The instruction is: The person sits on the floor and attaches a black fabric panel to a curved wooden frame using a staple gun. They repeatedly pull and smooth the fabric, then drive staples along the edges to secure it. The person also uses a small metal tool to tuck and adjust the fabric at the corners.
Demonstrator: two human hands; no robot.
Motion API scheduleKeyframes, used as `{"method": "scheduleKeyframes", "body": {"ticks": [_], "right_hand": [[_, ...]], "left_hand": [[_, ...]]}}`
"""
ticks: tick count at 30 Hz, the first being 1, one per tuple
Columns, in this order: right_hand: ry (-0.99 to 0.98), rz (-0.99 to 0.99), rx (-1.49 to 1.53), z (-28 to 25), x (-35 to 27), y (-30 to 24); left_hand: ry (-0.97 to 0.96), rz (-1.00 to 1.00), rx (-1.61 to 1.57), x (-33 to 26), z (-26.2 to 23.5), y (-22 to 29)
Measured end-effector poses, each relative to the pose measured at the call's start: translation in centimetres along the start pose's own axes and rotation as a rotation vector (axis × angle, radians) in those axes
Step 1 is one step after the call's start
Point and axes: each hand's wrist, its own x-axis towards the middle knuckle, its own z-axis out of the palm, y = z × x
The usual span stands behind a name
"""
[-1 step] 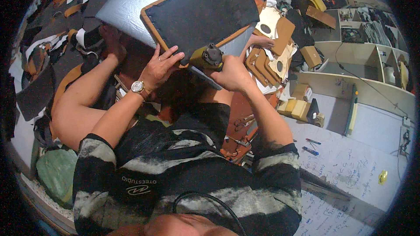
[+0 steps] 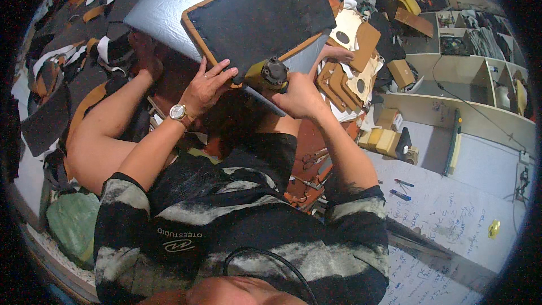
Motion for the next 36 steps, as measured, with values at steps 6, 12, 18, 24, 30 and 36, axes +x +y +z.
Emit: {"method": "scheduleKeyframes", "body": {"ticks": [6, 12, 18, 24, 30, 36], "right_hand": [[0.013, 0.045, -0.015, 1.4, 0.3, -1.7], [-0.055, 0.163, -0.027, 1.0, 0.5, -2.5], [-0.028, 0.086, -0.031, -0.2, 0.4, -3.6], [-0.032, 0.024, -0.087, -0.4, 1.3, -4.4], [-0.083, 0.11, -0.091, -0.5, 1.4, -6.3], [-0.034, 0.001, -0.04, -0.7, 2.4, -7.1]], "left_hand": [[-0.003, -0.003, 0.025, 0.4, 0.1, -0.5], [-0.056, -0.046, 0.186, 1.7, -2.0, -0.9], [-0.131, 0.013, 0.232, 1.3, -2.0, -4.1], [-0.118, 0.02, 0.181, 1.0, -1.5, -4.6], [0.001, -0.146, -0.01, 2.1, -2.5, -3.6], [0.044, -0.191, -0.047, 1.9, -2.2, -4.0]]}}
